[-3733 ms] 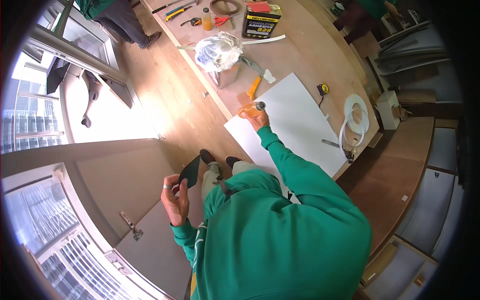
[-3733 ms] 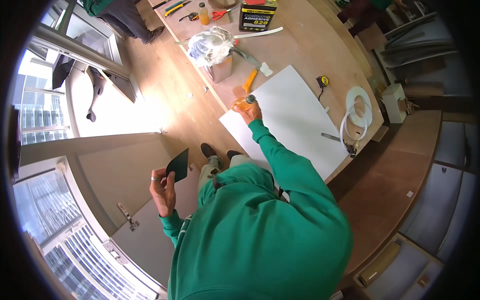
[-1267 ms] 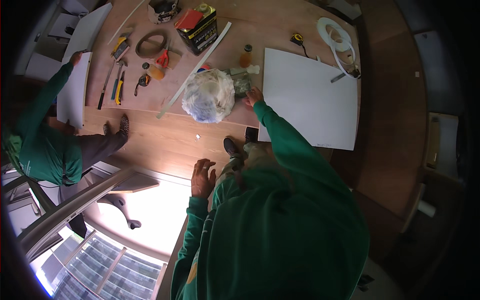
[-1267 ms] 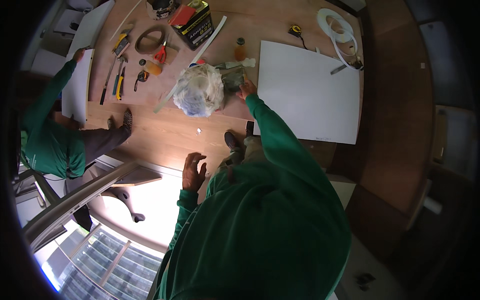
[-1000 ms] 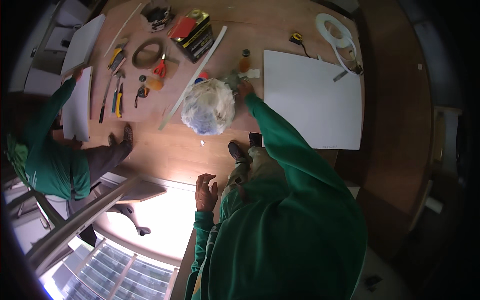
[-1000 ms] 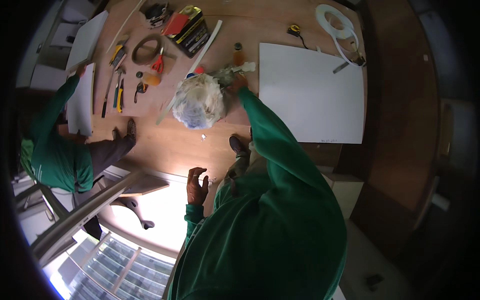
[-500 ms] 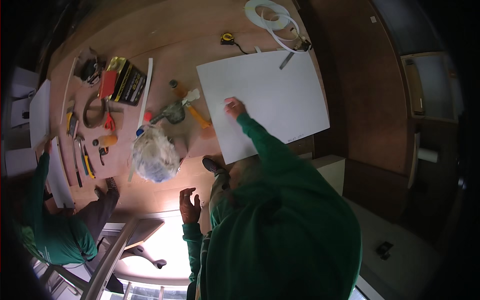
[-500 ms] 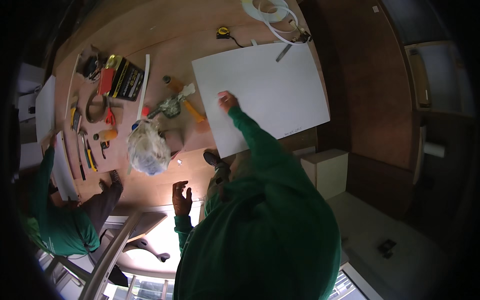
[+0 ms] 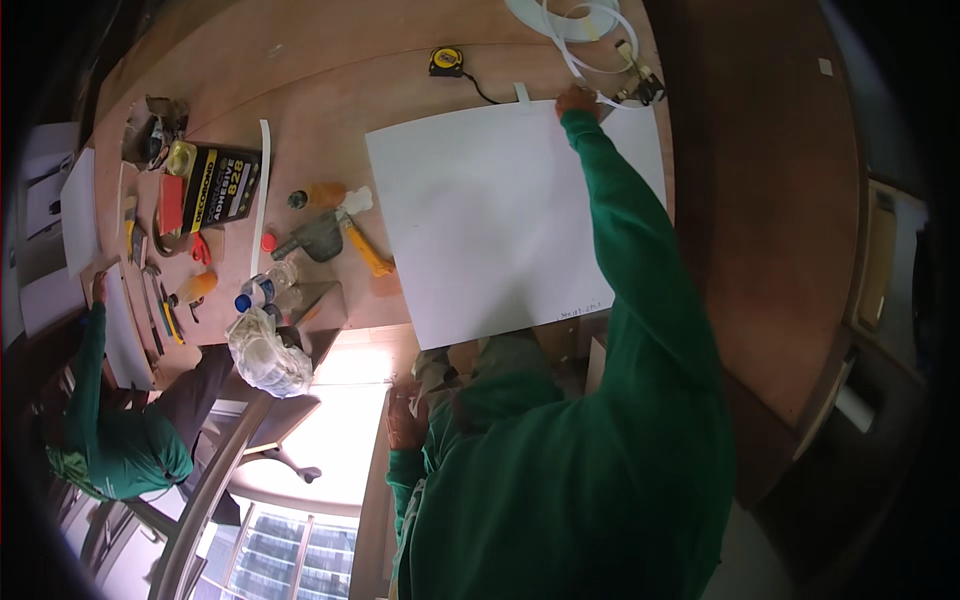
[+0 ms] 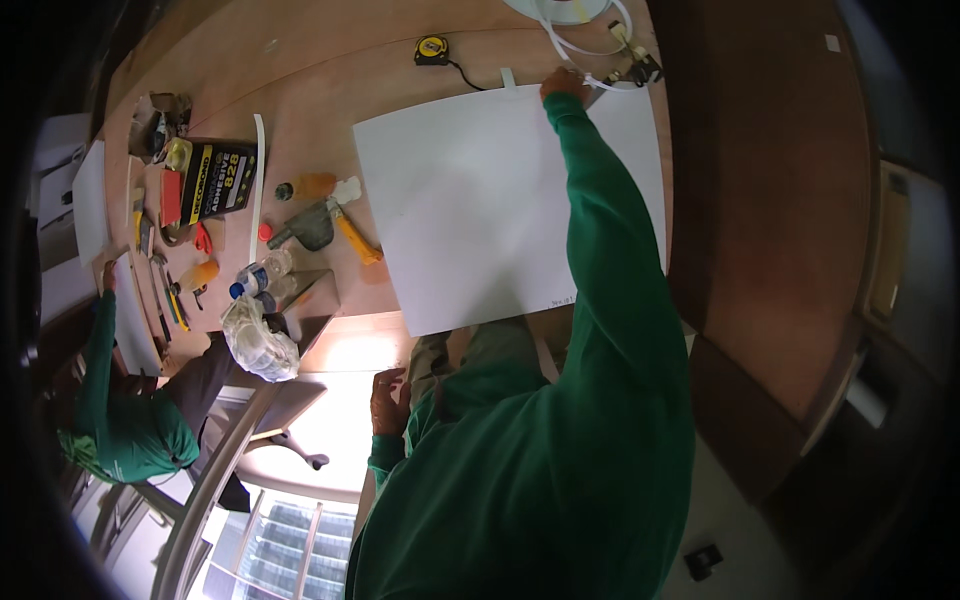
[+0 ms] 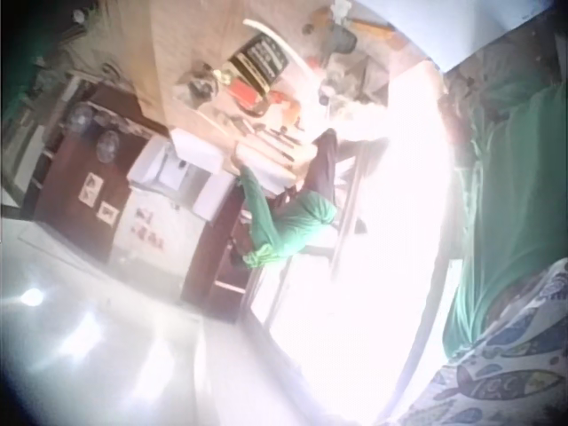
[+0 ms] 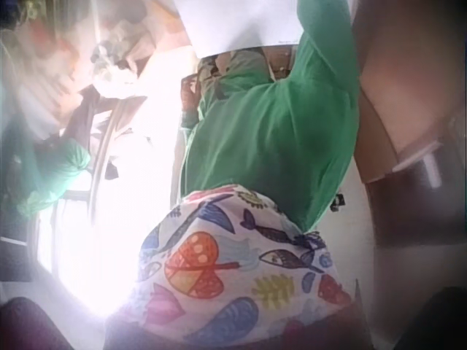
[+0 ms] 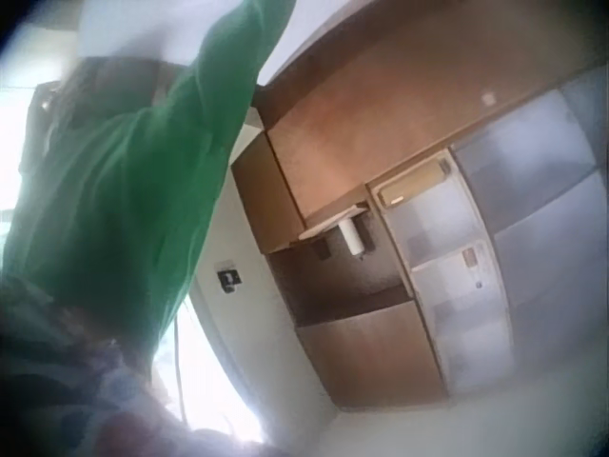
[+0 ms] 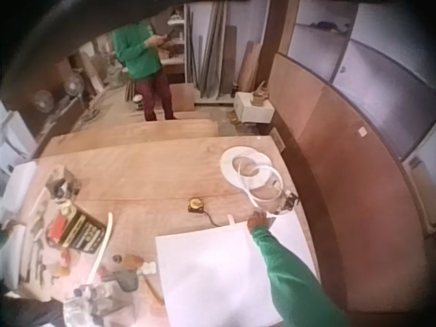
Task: The person applies adhesive from a bottle onto a scraper and uses it to spread the adhesive onto the edge of a wooden cabinet panel.
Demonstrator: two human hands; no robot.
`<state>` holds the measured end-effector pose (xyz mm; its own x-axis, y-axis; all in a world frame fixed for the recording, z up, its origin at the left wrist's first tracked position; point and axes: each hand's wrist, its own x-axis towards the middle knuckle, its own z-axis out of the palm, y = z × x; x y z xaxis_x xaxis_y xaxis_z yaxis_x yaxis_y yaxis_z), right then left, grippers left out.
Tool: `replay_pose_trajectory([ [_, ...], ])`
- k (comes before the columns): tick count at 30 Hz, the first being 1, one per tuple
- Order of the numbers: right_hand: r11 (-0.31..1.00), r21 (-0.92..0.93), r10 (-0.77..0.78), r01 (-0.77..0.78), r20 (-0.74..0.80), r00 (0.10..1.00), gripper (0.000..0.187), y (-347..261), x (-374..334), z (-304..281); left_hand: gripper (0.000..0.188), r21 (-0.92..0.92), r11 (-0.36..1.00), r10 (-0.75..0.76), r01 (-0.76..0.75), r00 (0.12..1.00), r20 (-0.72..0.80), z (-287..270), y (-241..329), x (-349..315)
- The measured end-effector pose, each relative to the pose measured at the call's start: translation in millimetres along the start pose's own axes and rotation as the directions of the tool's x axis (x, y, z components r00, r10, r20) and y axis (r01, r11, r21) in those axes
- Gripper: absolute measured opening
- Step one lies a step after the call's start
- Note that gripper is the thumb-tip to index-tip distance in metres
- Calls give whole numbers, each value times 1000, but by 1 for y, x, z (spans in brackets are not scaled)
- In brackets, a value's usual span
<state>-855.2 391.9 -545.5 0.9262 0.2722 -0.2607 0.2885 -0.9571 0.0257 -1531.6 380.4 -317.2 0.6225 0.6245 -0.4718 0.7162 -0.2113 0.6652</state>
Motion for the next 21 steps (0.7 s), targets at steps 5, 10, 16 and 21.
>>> replay_pose_trajectory([
  [5, 992, -87, 93, -90, 29, 995, 48, 24, 52, 22, 28, -7, 994, -111, 111, 993, -32, -1, 2, -3],
  [10, 998, -59, -23, 9, -227, 974, 28, 16, 42, 8, 28, -32, 983, -184, 182, 980, -74, 6, 14, 8],
  [16, 957, -18, -282, 289, -294, 913, 16, 32, 43, 4, 29, -64, 988, -147, 143, 988, -57, 11, 17, 22],
  [21, 821, -109, -555, 560, -381, 739, 11, -25, 1, -17, 28, -113, 976, -201, 188, 972, -122, 15, 10, 16],
])
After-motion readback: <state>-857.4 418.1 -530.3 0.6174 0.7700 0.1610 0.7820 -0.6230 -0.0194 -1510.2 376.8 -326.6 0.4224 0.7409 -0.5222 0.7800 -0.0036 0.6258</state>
